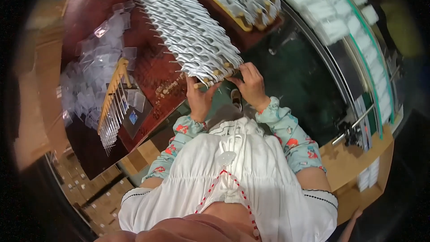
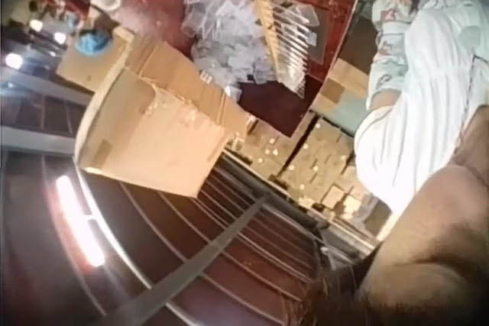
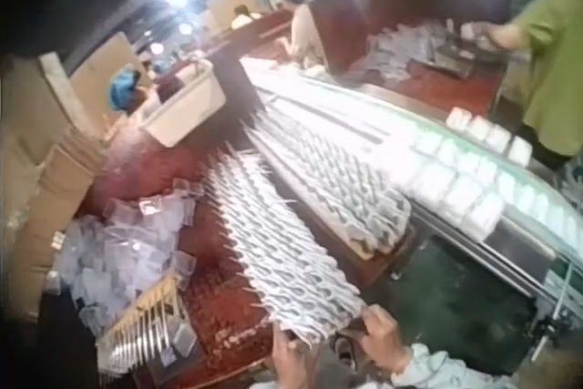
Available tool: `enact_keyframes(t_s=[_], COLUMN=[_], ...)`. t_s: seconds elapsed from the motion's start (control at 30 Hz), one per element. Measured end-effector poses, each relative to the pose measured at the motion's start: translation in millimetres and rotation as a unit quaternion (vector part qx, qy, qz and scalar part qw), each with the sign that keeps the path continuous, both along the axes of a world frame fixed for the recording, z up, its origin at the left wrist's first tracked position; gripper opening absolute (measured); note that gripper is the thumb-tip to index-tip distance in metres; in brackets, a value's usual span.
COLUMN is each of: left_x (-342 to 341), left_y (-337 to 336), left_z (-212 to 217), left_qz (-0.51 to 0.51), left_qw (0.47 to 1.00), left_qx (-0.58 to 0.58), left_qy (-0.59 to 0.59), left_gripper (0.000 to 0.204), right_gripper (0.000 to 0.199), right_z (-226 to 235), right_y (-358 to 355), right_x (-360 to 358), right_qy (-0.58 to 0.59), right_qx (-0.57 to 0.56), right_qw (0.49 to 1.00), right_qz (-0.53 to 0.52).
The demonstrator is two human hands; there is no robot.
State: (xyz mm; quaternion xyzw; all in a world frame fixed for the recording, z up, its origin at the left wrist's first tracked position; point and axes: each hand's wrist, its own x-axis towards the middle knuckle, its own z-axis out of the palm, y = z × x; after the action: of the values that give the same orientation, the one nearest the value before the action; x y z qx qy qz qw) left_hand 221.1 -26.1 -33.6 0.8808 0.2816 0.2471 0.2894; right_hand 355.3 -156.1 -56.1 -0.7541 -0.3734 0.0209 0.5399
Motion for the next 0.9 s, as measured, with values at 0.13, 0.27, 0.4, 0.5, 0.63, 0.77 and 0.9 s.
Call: enact_keyframes(t_s=[0.13, 0.27, 0.4, 0.5, 0.63, 0.77, 0.9], left_x=[16.2, 40.8, 56.7, 47.3, -31.9, -152.7, -256.1], left_y=[19.6, 44.6, 54.2, 60.5, 63.4, 86.6, 110.6], left_z=[-3.7, -5.0, -6.9, 6.3, 8.4, 25.9, 20.5], left_qz=[0.007, 0.021, 0.056, 0.035, -0.018, 0.105, 0.158], left_qw=[0.995, 0.994, 0.995, 0.995, 0.995, 0.966, 0.954], left_qx=[0.096, 0.098, 0.063, 0.036, -0.074, -0.226, -0.240], left_qy=[-0.030, -0.031, -0.059, -0.081, -0.062, -0.067, -0.082], left_gripper=[0.093, 0.097, 0.104, 0.104, 0.082, 0.047, 0.035], right_gripper=[0.034, 0.031, 0.031, 0.030, 0.031, 0.037, 0.051], right_z=[8.3, 8.4, 10.1, 19.9, 35.6, 43.8, 47.9], right_y=[22.9, 53.0, 70.0, 70.6, 50.8, 144.1, 251.4], right_x=[16.4, 41.8, 57.7, 45.0, -50.7, -139.1, -218.4], right_qy=[-0.043, -0.057, -0.097, -0.116, 0.024, -0.069, -0.356], right_qx=[-0.026, -0.042, -0.083, -0.018, -0.060, 0.016, -0.009], right_qw=[0.998, 0.997, 0.991, 0.993, 0.993, 0.942, 0.858], right_qz=[0.022, 0.029, 0.025, -0.013, 0.103, 0.329, 0.370])
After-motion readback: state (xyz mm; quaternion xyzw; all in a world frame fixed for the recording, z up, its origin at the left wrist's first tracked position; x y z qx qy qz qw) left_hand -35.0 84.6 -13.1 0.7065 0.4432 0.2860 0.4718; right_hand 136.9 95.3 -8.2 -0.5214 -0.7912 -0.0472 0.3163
